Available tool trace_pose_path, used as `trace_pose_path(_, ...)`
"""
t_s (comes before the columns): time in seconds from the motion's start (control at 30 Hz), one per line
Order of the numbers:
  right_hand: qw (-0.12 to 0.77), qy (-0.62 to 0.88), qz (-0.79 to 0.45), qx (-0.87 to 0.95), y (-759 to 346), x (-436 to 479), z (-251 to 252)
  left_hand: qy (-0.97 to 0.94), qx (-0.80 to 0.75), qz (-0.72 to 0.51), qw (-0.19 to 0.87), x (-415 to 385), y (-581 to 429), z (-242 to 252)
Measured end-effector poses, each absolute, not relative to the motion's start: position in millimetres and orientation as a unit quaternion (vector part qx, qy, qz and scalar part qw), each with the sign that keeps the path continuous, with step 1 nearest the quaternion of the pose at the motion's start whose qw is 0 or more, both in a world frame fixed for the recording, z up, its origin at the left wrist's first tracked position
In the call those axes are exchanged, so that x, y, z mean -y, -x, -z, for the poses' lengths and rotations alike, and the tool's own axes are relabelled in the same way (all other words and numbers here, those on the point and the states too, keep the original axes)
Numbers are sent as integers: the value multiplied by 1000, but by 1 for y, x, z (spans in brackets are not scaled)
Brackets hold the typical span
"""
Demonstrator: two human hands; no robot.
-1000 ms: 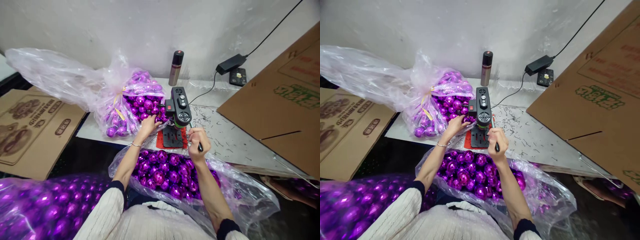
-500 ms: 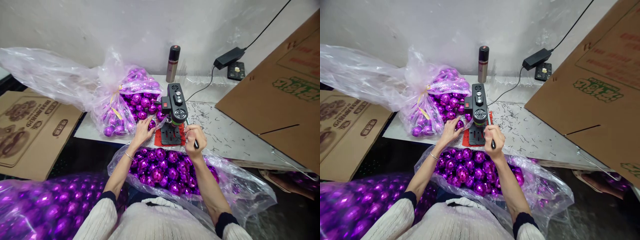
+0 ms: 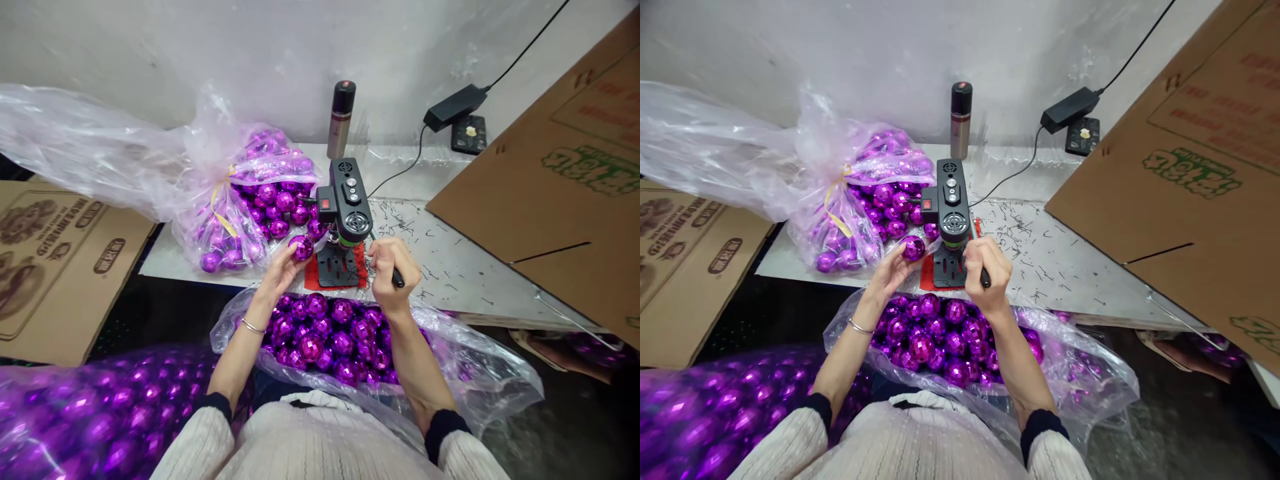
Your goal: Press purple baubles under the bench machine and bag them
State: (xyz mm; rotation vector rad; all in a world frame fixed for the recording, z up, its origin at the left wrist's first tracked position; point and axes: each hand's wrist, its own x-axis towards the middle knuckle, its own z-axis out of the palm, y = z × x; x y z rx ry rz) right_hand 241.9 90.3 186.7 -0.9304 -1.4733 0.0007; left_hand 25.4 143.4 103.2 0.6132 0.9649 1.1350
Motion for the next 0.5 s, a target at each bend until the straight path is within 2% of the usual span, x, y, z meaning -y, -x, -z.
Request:
trace_pose_path(0.1, 639, 412, -11, 649, -243, -92, -194, -329, -480, -481, 656, -132, -45, -91)
trace_pose_path(0.2, 629, 420, -13, 654, -243, -91, -197, -461, -521, -458, 553, -126, -61, -81)
trace_pose_path(0.33, 620, 416, -6, 665, -245, -89, -197, -618, -524, -408, 421, -124, -70, -73)
trace_pose_path(0.5, 602, 435, 7, 669, -245, -86, -195, -691, -509, -385, 339, -135, -75, -66)
